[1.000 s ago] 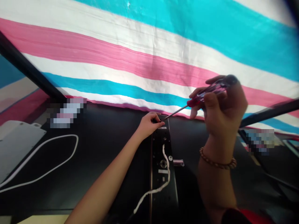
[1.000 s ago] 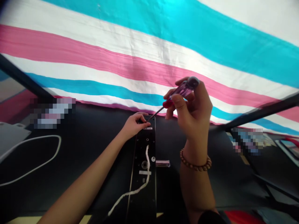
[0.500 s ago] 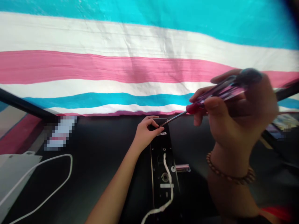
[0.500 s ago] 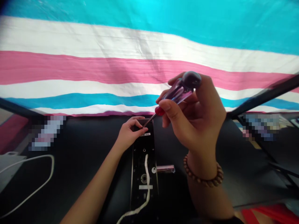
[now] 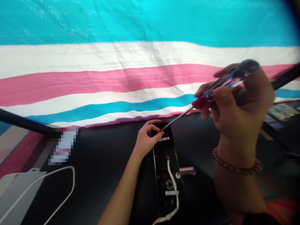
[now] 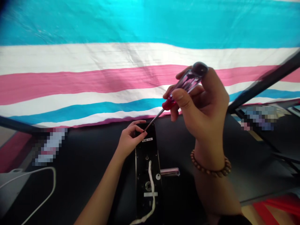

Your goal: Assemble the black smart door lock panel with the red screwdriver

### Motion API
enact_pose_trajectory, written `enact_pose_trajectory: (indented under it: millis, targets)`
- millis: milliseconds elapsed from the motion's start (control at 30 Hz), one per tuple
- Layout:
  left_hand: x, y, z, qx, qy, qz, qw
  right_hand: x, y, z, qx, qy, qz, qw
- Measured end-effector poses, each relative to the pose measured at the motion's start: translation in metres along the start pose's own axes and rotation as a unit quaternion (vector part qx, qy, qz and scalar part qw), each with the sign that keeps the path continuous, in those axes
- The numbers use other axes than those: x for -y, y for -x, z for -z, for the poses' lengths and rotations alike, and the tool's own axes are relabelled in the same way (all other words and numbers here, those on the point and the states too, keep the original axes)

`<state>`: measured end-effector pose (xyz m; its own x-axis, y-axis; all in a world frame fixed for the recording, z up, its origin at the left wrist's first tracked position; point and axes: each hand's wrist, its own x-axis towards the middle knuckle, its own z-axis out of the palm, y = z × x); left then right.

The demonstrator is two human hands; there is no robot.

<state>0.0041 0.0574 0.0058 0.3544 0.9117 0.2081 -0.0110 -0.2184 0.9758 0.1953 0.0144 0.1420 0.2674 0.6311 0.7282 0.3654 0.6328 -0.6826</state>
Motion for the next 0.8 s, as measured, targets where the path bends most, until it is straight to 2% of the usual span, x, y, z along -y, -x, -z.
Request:
enact_pose_trajectory:
  millis: [400,667,800]
  targets:
    - [0.009,-0.001,-0.002,-0.020,-0.007,-0.026,0.999,0.007,0.012,-0.019,-0.042,-0.032,-0.018,0.998]
    - [0.013,-0.003,0.000,-0.027,0.001,-0.031,0.999,0.020,0.016,-0.016,0.049,-0.039,-0.039,0.997]
    - [0.015,-0.004,0.000,-0.031,0.010,-0.033,0.999,0.027,0.015,-0.013,0.055,-0.023,-0.040,0.997]
